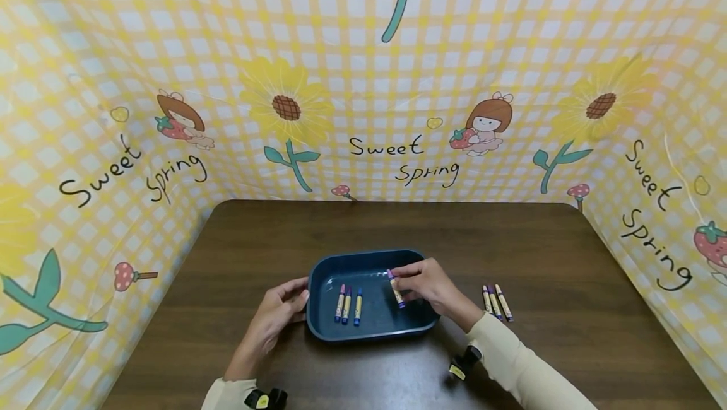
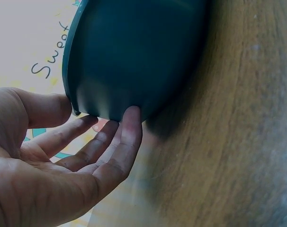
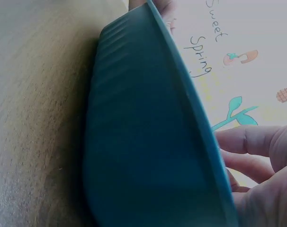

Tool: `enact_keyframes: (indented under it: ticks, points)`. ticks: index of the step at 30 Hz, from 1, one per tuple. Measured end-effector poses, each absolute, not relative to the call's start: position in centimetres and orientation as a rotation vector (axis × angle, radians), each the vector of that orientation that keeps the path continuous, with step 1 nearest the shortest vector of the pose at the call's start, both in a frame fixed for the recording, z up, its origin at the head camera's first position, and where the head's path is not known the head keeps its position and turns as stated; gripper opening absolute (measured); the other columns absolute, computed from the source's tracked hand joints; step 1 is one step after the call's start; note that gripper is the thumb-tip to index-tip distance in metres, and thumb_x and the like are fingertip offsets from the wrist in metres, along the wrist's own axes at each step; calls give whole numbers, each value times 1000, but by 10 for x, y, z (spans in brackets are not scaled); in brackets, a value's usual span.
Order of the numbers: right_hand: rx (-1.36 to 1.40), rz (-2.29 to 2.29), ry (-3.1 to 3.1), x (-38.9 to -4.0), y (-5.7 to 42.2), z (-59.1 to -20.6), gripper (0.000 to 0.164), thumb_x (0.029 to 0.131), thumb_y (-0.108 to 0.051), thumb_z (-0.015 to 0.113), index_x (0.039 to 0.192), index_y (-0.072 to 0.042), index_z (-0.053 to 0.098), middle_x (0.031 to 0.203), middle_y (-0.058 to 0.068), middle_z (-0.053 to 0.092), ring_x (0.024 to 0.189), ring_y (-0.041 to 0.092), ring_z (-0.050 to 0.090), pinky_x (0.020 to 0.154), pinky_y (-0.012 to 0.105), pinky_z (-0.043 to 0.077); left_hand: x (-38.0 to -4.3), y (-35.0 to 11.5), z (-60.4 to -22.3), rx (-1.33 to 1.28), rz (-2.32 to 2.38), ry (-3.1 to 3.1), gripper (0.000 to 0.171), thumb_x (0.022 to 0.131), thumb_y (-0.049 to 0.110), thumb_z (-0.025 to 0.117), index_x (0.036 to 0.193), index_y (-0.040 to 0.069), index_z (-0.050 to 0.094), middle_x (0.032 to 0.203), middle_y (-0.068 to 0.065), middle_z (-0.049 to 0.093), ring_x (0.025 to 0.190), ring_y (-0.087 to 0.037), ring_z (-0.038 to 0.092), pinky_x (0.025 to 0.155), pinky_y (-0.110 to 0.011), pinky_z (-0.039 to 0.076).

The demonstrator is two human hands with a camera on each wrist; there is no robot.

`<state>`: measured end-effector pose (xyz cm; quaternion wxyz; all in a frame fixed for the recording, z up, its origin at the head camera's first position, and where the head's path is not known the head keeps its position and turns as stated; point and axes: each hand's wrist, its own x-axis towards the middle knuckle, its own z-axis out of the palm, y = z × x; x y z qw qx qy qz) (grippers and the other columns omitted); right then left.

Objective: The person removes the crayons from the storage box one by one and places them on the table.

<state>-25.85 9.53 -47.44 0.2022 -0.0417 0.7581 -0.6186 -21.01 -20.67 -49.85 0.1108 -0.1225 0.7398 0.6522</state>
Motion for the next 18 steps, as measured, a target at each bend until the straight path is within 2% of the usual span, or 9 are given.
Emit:
enact_keyframes:
  ticks: [7, 14, 18]
  points:
    - [-102, -1798, 2085, -258, 103, -467, 32, 80, -4, 69, 110, 6, 65, 117, 23, 62, 76, 15, 65, 69, 38, 57, -211, -207, -499, -344, 1902, 2200, 36, 93, 15, 55, 129, 9, 52, 123, -15, 57, 97, -22, 59, 77, -35, 56]
    - [-99, -1893, 2059, -260, 113, -460, 37, 80, -2, 68, 113, 11, 60, 119, 28, 58, 75, 14, 66, 69, 39, 57, -210, -207, -497, -331, 1903, 2198, 37, 93, 15, 55, 129, 8, 51, 124, -16, 56, 97, -22, 59, 78, -35, 56]
    - [-58, -1912, 2065, -259, 121, -457, 38, 80, -3, 68, 114, 11, 60, 115, 26, 61, 75, 15, 66, 70, 40, 57, -209, -207, -497, -324, 1911, 2190, 38, 93, 14, 55, 130, 7, 50, 125, -16, 55, 97, -22, 59, 78, -36, 56]
